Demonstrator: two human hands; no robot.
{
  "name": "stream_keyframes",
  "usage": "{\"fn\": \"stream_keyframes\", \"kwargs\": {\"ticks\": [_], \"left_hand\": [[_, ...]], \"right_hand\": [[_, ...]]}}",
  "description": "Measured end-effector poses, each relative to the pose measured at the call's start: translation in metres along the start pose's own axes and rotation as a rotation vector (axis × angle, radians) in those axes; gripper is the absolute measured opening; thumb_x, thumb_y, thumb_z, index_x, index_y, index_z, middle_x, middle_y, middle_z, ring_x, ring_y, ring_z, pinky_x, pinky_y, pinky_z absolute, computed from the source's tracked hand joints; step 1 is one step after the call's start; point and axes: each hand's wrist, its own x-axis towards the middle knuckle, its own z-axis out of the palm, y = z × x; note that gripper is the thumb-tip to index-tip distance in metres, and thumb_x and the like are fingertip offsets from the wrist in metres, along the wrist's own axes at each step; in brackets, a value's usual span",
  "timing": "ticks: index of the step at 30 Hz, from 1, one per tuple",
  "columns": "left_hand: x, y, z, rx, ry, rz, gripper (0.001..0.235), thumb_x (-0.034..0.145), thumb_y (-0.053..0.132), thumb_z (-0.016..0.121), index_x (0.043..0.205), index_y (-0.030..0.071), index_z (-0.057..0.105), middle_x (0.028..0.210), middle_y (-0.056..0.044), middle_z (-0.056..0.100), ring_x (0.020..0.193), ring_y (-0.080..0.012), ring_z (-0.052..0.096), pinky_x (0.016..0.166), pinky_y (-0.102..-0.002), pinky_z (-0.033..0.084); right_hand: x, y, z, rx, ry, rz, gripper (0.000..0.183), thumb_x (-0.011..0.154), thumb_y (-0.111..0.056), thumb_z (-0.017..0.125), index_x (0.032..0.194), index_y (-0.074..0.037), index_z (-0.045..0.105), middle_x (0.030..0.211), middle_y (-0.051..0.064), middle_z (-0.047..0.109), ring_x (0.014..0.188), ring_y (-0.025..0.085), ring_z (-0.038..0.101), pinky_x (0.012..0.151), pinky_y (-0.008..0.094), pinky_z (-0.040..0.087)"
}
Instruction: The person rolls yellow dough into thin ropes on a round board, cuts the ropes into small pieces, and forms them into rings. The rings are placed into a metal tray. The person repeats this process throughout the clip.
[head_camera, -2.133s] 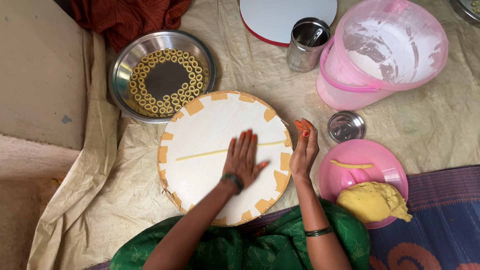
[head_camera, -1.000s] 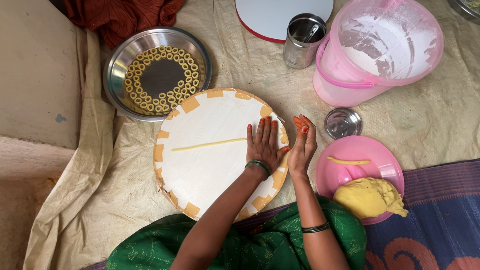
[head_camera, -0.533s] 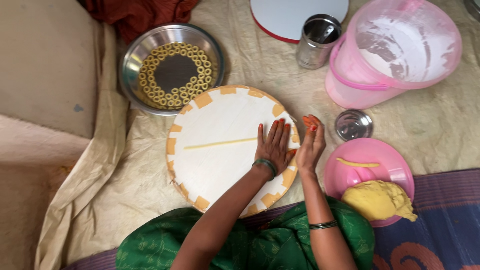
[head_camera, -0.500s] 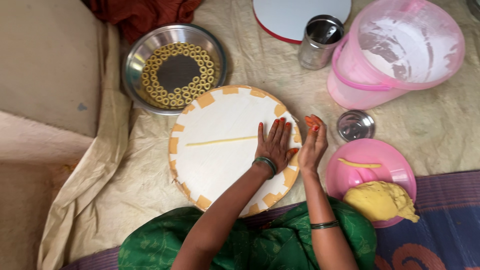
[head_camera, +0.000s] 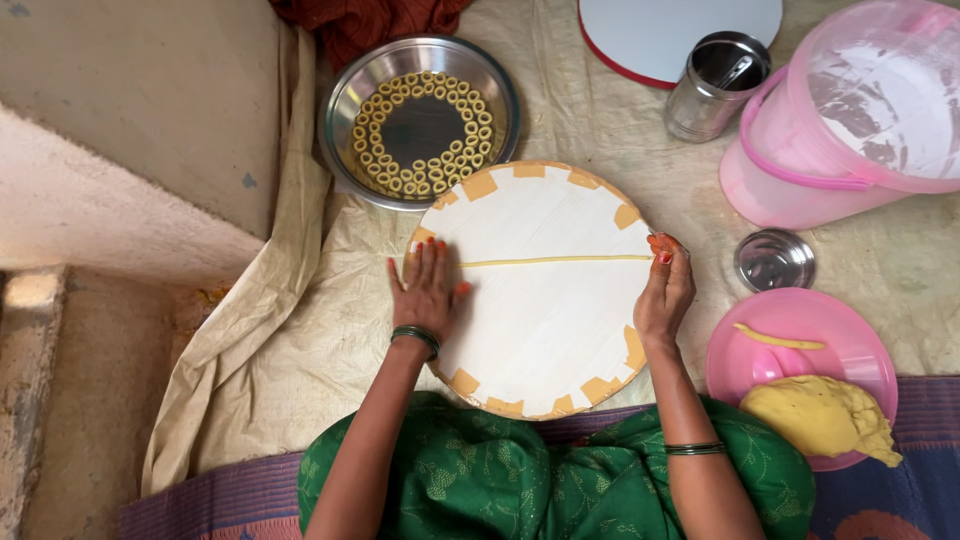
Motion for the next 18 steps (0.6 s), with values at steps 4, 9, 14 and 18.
{"fn": "stream_keyframes", "kwargs": {"ticks": [4, 9, 14, 18], "left_hand": [[-0.018, 0.013, -0.012, 0.084, -0.199, 0.041, 0.085, 0.099, 0.067, 0.010, 0.161, 0.010, 0.003, 0.169, -0.009, 0.003, 0.154, -0.0233, 0.003, 0.122, -0.054, -0.001], [-0.034, 0.009, -0.022, 0.093, -0.209, 0.057, 0.086, 0.099, 0.069, 0.011, 0.162, 0.011, 0.003, 0.170, -0.008, 0.004, 0.156, -0.0216, 0.001, 0.123, -0.057, -0.002], [0.009, 0.006, -0.024, 0.062, -0.212, -0.008, 0.086, 0.096, 0.069, 0.012, 0.161, 0.013, 0.004, 0.169, -0.006, 0.003, 0.155, -0.0213, 0.001, 0.120, -0.061, -0.005], [0.013, 0.005, -0.027, 0.110, -0.132, 0.007, 0.087, 0.097, 0.069, 0.013, 0.161, 0.011, 0.006, 0.170, -0.008, 0.003, 0.155, -0.0235, -0.001, 0.118, -0.065, -0.005]], "right_hand": [[-0.002, -0.003, 0.002, -0.029, -0.043, -0.017, 0.048, 0.115, -0.035, 0.035, 0.134, 0.004, 0.057, 0.131, 0.020, 0.065, 0.125, 0.031, 0.062, 0.107, 0.041, 0.048], [-0.001, -0.002, 0.002, -0.044, -0.040, -0.039, 0.048, 0.115, -0.035, 0.036, 0.133, 0.004, 0.057, 0.130, 0.019, 0.065, 0.123, 0.030, 0.063, 0.107, 0.040, 0.049], [-0.006, -0.005, 0.004, -0.040, -0.068, -0.021, 0.047, 0.115, -0.034, 0.036, 0.132, 0.005, 0.058, 0.130, 0.019, 0.065, 0.124, 0.030, 0.062, 0.107, 0.040, 0.048], [-0.005, -0.007, 0.003, -0.029, -0.050, -0.014, 0.049, 0.115, -0.036, 0.036, 0.133, 0.005, 0.058, 0.130, 0.020, 0.066, 0.123, 0.030, 0.062, 0.107, 0.040, 0.048]]}}
